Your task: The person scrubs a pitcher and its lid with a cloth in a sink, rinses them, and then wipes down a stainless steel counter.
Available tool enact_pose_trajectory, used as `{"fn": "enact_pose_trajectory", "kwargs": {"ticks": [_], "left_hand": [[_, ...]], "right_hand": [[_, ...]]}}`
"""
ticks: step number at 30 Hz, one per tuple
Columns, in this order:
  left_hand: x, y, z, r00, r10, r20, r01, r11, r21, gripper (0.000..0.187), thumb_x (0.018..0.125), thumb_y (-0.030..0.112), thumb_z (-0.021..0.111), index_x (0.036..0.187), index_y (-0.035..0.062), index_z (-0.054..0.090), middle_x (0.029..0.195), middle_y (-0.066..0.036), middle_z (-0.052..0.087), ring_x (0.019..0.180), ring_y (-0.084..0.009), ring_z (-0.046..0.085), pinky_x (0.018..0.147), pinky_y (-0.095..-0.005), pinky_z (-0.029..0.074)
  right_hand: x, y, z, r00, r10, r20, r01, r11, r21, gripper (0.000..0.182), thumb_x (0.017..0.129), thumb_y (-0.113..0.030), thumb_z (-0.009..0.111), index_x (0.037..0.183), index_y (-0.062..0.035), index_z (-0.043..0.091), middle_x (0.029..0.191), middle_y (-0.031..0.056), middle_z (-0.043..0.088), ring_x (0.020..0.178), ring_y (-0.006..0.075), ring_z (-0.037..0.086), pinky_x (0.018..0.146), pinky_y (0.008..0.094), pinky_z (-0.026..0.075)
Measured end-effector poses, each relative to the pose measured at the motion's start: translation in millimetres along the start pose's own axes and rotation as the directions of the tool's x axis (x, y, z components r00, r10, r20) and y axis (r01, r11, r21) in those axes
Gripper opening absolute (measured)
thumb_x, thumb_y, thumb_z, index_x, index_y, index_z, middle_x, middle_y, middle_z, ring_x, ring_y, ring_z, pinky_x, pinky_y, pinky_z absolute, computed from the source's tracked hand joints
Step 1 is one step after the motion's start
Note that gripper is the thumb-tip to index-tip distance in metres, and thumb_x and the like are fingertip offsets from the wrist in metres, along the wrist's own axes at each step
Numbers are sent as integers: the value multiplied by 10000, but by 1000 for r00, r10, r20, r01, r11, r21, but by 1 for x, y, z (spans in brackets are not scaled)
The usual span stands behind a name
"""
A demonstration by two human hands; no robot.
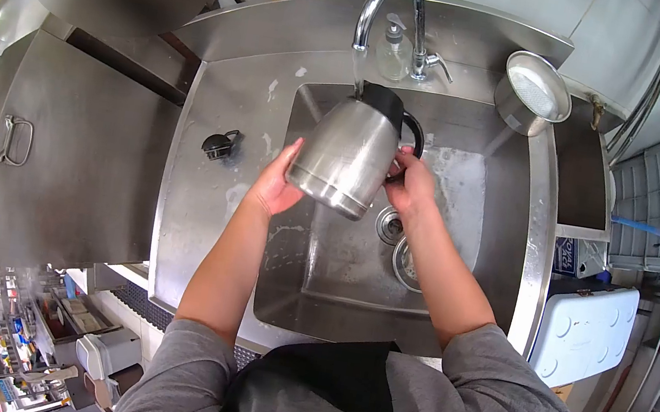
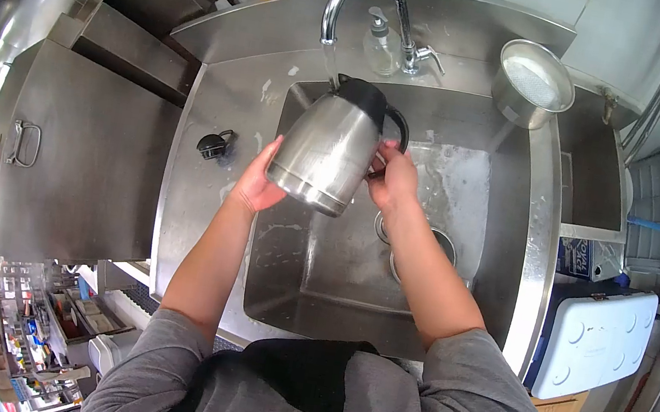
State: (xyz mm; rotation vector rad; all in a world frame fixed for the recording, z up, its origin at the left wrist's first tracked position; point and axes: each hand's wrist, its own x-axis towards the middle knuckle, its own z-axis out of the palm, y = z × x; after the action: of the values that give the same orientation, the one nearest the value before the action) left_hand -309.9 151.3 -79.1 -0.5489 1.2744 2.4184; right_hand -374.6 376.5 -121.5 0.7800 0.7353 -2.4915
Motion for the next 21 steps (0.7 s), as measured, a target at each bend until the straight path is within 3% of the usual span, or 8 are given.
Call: {"fn": "enact_pose_trajectory", "kwargs": {"ticks": [5, 9, 19, 21], "left_hand": [[-12, 7, 26, 997, -71, -42, 71, 997, -3, 678, 938, 571, 436, 1402, 78, 411, 1381, -92, 486, 1275, -228, 449, 1062, -412, 348], [-17, 7, 38, 990, -55, -132, 72, 989, 128, 747, 921, 637, 398, 1405, 67, 401, 1388, -102, 479, 1266, -229, 457, 1047, -399, 374], [-18, -2, 49, 982, 68, -177, -32, 979, 203, 775, 927, 641, 378, 1402, 29, 394, 1398, -137, 458, 1274, -238, 447, 1047, -369, 373], [-18, -5, 51, 976, 102, -193, -59, 974, 217, 761, 934, 628, 378, 1405, 31, 393, 1407, -137, 449, 1284, -237, 435, 1055, -358, 361]], "right_hand": [[1, -10, 8, 991, -76, 111, 79, 997, -19, 108, 900, -19, 496, 887, -124, 516, 946, 66, 604, 821, 198, 590, 743, 378, 476], [-6, -18, 14, 971, -120, 207, 122, 993, 1, 90, 887, -11, 513, 889, -92, 553, 929, 80, 623, 765, 201, 607, 678, 317, 496], [-5, -25, 25, 967, -173, 188, 171, 985, 28, 56, 896, -46, 533, 909, -80, 576, 838, 46, 623, 740, 161, 584, 695, 294, 488], [-3, -24, 28, 952, -259, 165, 254, 966, 47, 56, 912, -82, 540, 953, -77, 578, 974, 60, 606, 817, 153, 557, 745, 289, 480]]}}
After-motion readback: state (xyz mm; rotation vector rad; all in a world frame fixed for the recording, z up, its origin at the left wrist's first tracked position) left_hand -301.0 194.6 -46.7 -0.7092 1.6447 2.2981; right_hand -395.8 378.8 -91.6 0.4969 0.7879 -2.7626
